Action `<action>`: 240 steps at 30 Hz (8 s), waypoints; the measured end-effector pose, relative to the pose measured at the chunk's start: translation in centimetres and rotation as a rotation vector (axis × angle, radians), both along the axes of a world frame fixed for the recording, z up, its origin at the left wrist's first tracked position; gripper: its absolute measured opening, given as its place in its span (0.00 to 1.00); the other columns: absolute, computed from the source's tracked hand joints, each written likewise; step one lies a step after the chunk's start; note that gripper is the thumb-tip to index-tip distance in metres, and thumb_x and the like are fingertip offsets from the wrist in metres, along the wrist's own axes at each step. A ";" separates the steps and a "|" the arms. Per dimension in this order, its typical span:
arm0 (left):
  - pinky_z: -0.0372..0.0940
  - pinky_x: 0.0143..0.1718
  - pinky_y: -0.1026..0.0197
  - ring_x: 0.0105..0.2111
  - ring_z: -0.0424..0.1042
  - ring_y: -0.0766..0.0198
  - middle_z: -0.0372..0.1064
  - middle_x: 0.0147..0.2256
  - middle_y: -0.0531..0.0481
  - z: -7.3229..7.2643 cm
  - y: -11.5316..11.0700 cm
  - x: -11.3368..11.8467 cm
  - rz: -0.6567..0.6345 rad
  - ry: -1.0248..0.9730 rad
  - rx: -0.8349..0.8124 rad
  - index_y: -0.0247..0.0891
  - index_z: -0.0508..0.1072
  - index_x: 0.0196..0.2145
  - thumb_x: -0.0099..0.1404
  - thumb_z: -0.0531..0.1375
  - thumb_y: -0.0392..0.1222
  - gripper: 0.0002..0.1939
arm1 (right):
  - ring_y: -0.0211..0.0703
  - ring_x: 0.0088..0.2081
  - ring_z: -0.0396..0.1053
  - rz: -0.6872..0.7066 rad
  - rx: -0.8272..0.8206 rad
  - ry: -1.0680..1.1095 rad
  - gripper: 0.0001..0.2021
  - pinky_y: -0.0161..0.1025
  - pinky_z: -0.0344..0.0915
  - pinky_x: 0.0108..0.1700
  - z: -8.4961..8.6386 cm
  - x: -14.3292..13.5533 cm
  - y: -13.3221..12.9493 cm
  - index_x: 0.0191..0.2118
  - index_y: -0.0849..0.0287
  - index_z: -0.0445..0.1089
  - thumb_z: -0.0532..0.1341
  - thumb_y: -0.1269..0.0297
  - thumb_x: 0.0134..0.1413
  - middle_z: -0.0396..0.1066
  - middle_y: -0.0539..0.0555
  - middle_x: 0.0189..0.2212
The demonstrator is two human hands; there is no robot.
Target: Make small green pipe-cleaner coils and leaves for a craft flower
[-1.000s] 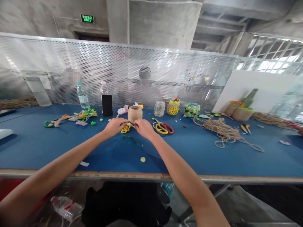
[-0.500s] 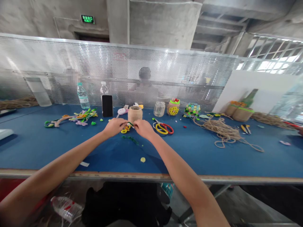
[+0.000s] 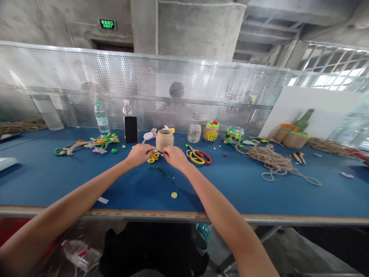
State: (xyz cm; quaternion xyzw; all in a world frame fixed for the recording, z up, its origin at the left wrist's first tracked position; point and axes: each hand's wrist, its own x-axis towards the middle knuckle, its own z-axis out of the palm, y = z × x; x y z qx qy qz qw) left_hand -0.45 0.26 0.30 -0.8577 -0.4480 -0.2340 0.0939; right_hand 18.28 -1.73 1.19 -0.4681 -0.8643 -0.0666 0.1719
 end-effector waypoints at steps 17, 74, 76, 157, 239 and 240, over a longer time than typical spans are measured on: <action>0.67 0.40 0.54 0.38 0.70 0.63 0.68 0.40 0.47 -0.2 0.1 0.1 -0.094 -0.173 -0.063 0.33 0.69 0.42 0.66 0.55 0.43 0.11 | 0.39 0.37 0.69 0.000 -0.008 0.014 0.09 0.43 0.68 0.40 0.0 0.2 0.2 0.40 0.64 0.68 0.56 0.63 0.60 0.70 0.53 0.36; 0.67 0.40 0.55 0.38 0.69 0.63 0.68 0.39 0.47 0.3 0.0 0.0 -0.239 -0.387 -0.247 0.34 0.69 0.40 0.66 0.55 0.43 0.10 | 0.37 0.33 0.69 0.132 -0.085 0.231 0.09 0.41 0.68 0.38 0.2 0.3 0.3 0.35 0.64 0.68 0.56 0.63 0.60 0.70 0.50 0.31; 0.67 0.38 0.56 0.36 0.70 0.64 0.68 0.38 0.48 0.2 0.1 0.1 -0.264 -0.440 -0.282 0.33 0.69 0.41 0.66 0.55 0.43 0.11 | 0.37 0.33 0.69 0.132 -0.084 0.258 0.09 0.40 0.68 0.37 0.2 0.3 0.4 0.35 0.64 0.68 0.56 0.63 0.60 0.70 0.50 0.31; 0.67 0.41 0.54 0.39 0.69 0.62 0.67 0.41 0.47 0.5 -0.3 0.2 -0.176 -0.023 0.032 0.33 0.69 0.41 0.66 0.55 0.42 0.10 | 0.37 0.33 0.69 0.094 -0.377 0.617 0.10 0.39 0.68 0.36 -1.5 -0.6 1.2 0.39 0.64 0.68 0.57 0.62 0.59 0.69 0.52 0.35; 0.67 0.38 0.57 0.37 0.69 0.64 0.67 0.39 0.47 0.3 -1.5 1.2 -0.088 -0.168 0.130 0.33 0.69 0.38 0.66 0.55 0.41 0.08 | 0.36 0.31 0.69 -0.006 -0.447 0.871 0.10 0.37 0.69 0.33 -1.5 -1.2 1.3 0.42 0.64 0.66 0.56 0.62 0.60 0.69 0.52 0.35; 0.67 0.38 0.57 0.37 0.69 0.64 0.67 0.39 0.47 0.4 -1.5 1.2 -0.074 -0.148 0.121 0.33 0.69 0.38 0.66 0.55 0.41 0.08 | 0.36 0.32 0.69 -0.014 -0.410 0.843 0.10 0.38 0.69 0.34 -1.4 -1.2 1.3 0.42 0.64 0.66 0.56 0.62 0.60 0.69 0.52 0.35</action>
